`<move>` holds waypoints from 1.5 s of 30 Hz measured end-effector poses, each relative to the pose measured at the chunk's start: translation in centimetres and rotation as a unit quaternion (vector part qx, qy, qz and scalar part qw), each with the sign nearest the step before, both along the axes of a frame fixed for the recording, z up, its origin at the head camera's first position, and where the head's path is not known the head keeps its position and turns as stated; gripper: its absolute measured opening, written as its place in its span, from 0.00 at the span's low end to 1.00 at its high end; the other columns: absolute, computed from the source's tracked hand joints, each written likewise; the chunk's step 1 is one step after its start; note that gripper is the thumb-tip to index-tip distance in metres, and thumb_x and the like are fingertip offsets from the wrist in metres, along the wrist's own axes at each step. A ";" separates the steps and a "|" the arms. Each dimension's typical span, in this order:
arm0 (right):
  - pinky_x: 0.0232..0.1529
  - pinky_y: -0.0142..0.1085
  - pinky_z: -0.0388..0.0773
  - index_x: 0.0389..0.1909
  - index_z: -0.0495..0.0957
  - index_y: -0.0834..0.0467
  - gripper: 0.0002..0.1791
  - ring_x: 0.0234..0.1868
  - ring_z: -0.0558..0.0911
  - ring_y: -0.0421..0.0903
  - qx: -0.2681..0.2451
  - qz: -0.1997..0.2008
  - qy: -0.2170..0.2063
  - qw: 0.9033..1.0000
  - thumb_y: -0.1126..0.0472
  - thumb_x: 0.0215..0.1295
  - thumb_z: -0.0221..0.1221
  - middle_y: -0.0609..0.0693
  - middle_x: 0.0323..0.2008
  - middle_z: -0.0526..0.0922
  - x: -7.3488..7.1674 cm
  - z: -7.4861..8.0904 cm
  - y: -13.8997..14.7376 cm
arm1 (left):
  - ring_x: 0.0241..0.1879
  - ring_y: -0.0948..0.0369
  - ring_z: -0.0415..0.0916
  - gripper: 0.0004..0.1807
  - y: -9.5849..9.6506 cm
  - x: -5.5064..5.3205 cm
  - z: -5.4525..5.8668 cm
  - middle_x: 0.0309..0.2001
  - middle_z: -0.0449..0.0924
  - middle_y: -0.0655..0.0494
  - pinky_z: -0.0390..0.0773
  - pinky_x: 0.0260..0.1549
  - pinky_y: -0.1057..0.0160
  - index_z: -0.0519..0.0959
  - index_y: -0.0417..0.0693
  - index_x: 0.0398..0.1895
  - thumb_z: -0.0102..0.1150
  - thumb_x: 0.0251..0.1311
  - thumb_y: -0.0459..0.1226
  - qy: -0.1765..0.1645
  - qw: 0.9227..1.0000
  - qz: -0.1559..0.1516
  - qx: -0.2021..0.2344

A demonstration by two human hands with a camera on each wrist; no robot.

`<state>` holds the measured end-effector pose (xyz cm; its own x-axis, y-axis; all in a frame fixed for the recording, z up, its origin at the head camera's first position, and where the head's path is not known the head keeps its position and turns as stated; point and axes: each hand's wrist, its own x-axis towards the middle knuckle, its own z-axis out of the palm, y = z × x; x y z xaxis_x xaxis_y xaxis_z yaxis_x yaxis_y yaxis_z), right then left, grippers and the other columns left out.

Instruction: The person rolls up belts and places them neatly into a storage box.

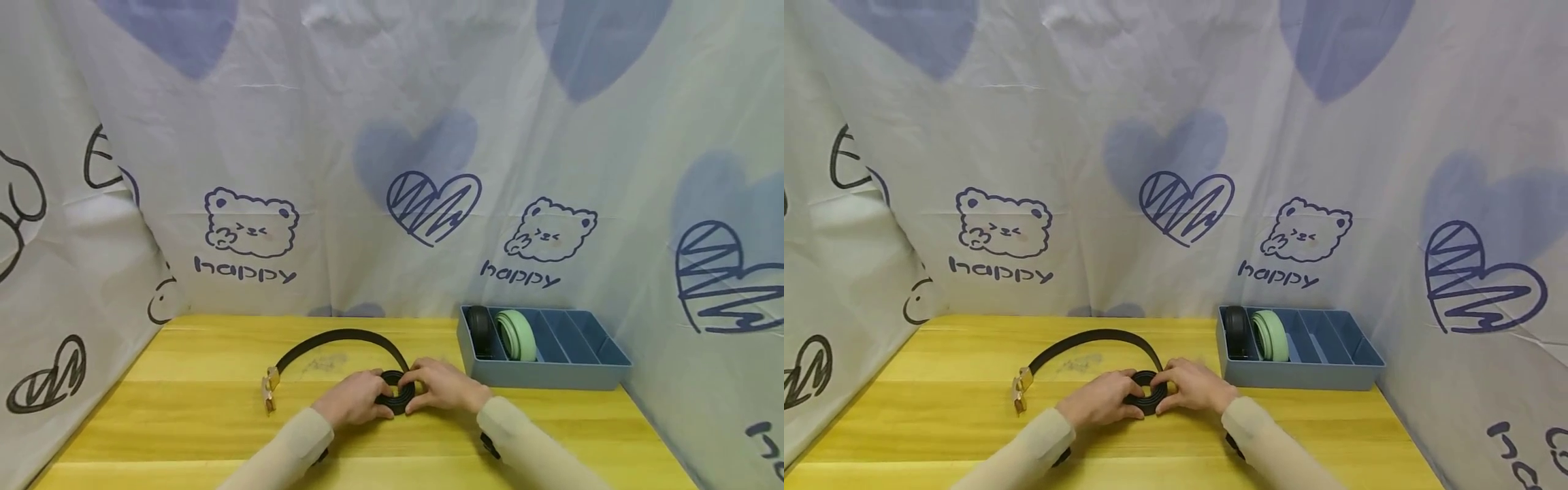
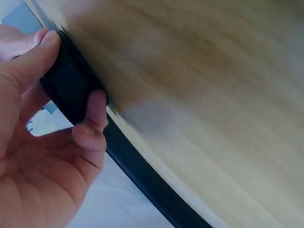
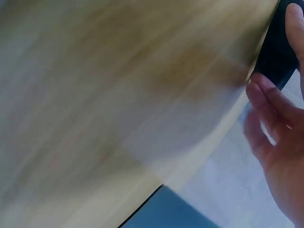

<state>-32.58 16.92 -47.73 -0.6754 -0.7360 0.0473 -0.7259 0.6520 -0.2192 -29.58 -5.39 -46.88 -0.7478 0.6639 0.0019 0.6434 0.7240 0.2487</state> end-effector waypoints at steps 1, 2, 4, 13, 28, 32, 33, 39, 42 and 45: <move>0.41 0.33 0.72 0.50 0.83 0.41 0.27 0.40 0.73 0.36 0.001 -0.004 0.007 1.000 0.32 0.53 0.63 0.40 0.41 0.79 0.1 -0.1 -0.2 | 0.54 0.52 0.79 0.14 0.0 0.1 0.0 0.42 0.86 0.61 0.79 0.50 0.55 0.86 0.56 0.43 0.67 0.57 0.51 0.001 1.000 0.005 -0.004; 0.39 0.32 0.71 0.48 0.84 0.41 0.26 0.38 0.73 0.36 0.002 -0.009 0.015 1.000 0.31 0.52 0.63 0.40 0.39 0.79 0.1 -0.2 -0.4 | 0.51 0.54 0.80 0.14 0.0 0.2 -0.1 0.41 0.86 0.61 0.80 0.48 0.56 0.86 0.56 0.42 0.68 0.57 0.51 0.006 1.000 0.012 -0.010; 0.35 0.31 0.69 0.45 0.85 0.42 0.26 0.34 0.71 0.35 -0.001 -0.016 0.027 1.000 0.30 0.50 0.64 0.40 0.35 0.78 0.2 -0.1 -0.9 | 0.42 0.58 0.80 0.13 0.1 0.3 0.0 0.38 0.85 0.60 0.80 0.40 0.59 0.86 0.56 0.39 0.68 0.57 0.52 0.015 0.999 0.031 -0.021; 0.30 0.28 0.65 0.45 0.84 0.42 0.27 0.28 0.69 0.34 0.003 -0.028 -0.010 1.000 0.31 0.48 0.66 0.39 0.30 0.77 0.8 0.1 -2.0 | 0.30 0.62 0.73 0.14 0.1 1.4 -0.6 0.26 0.80 0.62 0.75 0.33 0.62 0.83 0.56 0.26 0.67 0.56 0.54 0.031 0.998 0.058 -0.016; 0.30 0.27 0.69 0.41 0.85 0.42 0.25 0.28 0.70 0.32 0.001 0.004 0.008 1.000 0.31 0.46 0.66 0.37 0.32 0.77 2.3 -1.3 -1.8 | 0.46 0.58 0.80 0.13 -0.7 2.1 -1.8 0.40 0.84 0.60 0.80 0.44 0.59 0.87 0.59 0.37 0.68 0.55 0.54 -0.032 0.999 0.026 0.001; 0.31 0.31 0.71 0.38 0.86 0.42 0.24 0.29 0.73 0.33 0.022 -0.016 0.039 0.999 0.31 0.44 0.68 0.37 0.31 0.78 2.2 -0.7 -2.3 | 0.26 0.62 0.73 0.20 0.3 2.7 -1.6 0.24 0.77 0.60 0.76 0.27 0.61 0.81 0.57 0.21 0.65 0.54 0.61 0.024 0.996 0.080 -0.016; 0.32 0.32 0.71 0.38 0.86 0.42 0.24 0.29 0.74 0.34 0.026 -0.021 0.044 0.998 0.31 0.45 0.68 0.37 0.31 0.78 2.1 -0.5 -2.4 | 0.23 0.62 0.71 0.21 0.5 2.7 -1.5 0.21 0.76 0.60 0.75 0.24 0.62 0.80 0.57 0.19 0.64 0.53 0.61 0.041 0.995 0.093 -0.020; 0.43 0.38 0.75 0.44 0.85 0.43 0.23 0.39 0.78 0.37 0.018 -0.024 -0.017 0.999 0.37 0.49 0.71 0.40 0.40 0.81 1.4 0.7 -1.6 | 0.21 0.65 0.71 0.18 0.9 1.9 -0.7 0.19 0.76 0.64 0.72 0.23 0.65 0.82 0.56 0.21 0.68 0.53 0.58 0.056 0.995 0.076 -0.020; 0.52 0.40 0.77 0.44 0.85 0.44 0.21 0.48 0.79 0.41 0.008 -0.020 -0.044 0.999 0.41 0.49 0.72 0.44 0.49 0.80 1.0 1.1 -0.9 | 0.31 0.65 0.76 0.14 0.5 1.0 -0.1 0.30 0.82 0.64 0.76 0.33 0.65 0.87 0.56 0.30 0.69 0.53 0.54 0.018 0.999 0.028 0.003; 0.52 0.42 0.77 0.41 0.85 0.44 0.21 0.49 0.80 0.44 0.001 -0.011 -0.019 1.000 0.38 0.48 0.72 0.46 0.50 0.81 0.9 1.1 -0.6 | 0.41 0.63 0.79 0.14 0.1 0.5 0.4 0.40 0.84 0.62 0.79 0.43 0.63 0.88 0.57 0.40 0.69 0.55 0.52 -0.004 1.000 0.006 0.003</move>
